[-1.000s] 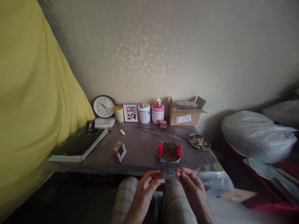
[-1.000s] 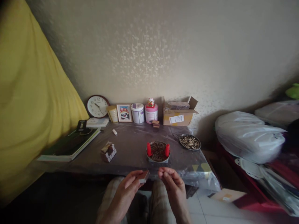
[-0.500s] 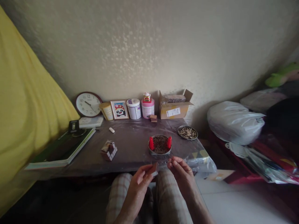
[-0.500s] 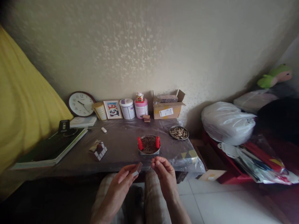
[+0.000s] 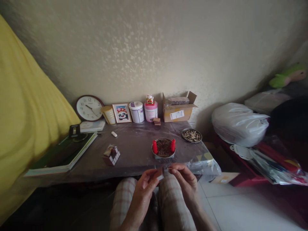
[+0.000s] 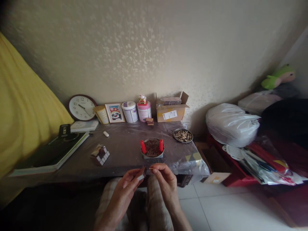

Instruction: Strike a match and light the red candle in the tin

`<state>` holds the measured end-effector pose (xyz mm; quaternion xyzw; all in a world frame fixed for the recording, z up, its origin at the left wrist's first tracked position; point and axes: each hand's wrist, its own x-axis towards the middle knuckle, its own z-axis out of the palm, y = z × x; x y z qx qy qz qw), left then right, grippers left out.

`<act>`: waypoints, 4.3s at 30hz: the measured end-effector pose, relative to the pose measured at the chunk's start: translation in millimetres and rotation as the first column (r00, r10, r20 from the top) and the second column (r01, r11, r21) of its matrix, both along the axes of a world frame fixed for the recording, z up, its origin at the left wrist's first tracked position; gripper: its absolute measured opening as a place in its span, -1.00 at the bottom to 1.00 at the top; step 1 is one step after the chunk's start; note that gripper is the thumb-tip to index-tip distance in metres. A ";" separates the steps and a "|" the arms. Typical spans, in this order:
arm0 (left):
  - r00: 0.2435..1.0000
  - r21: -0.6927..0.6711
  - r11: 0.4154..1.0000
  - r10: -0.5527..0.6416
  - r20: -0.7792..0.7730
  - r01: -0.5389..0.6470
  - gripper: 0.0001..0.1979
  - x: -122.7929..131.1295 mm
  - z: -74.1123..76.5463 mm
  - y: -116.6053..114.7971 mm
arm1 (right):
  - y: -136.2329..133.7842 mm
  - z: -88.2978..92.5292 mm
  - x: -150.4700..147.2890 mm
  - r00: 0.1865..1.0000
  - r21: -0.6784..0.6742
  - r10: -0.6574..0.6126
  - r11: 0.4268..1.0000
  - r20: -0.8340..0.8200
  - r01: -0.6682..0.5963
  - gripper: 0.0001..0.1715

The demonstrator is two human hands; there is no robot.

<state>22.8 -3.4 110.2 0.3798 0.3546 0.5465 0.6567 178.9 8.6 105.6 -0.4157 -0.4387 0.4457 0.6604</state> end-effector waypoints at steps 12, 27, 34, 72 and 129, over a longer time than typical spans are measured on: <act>1.000 0.018 1.000 0.023 0.012 -0.023 -0.77 -0.6 -2.8 -3.1 | -8.1 -2.9 0.2 0.761 0.468 -0.280 0.883 0.585 -0.035 -0.82; 1.000 0.055 0.998 0.022 -0.004 -0.022 -0.78 0.8 0.4 -6.5 | -9.8 -0.8 0.0 0.686 0.576 -0.367 0.812 0.629 -0.093 -0.80; 1.000 0.045 0.999 -0.028 -0.004 0.029 -0.81 3.9 9.5 -7.6 | -11.3 4.2 2.8 0.689 0.592 -0.389 0.803 0.612 -0.073 -0.81; 1.000 0.017 1.000 -0.006 0.020 0.006 -0.80 12.2 15.2 -9.3 | -17.3 9.9 6.2 0.701 0.646 -0.457 0.764 0.547 -0.005 -0.80; 0.999 -0.013 1.000 -0.012 0.052 0.013 -0.81 31.4 18.0 -3.3 | 16.2 -18.8 67.7 0.540 0.587 -0.686 0.716 0.489 0.378 -0.92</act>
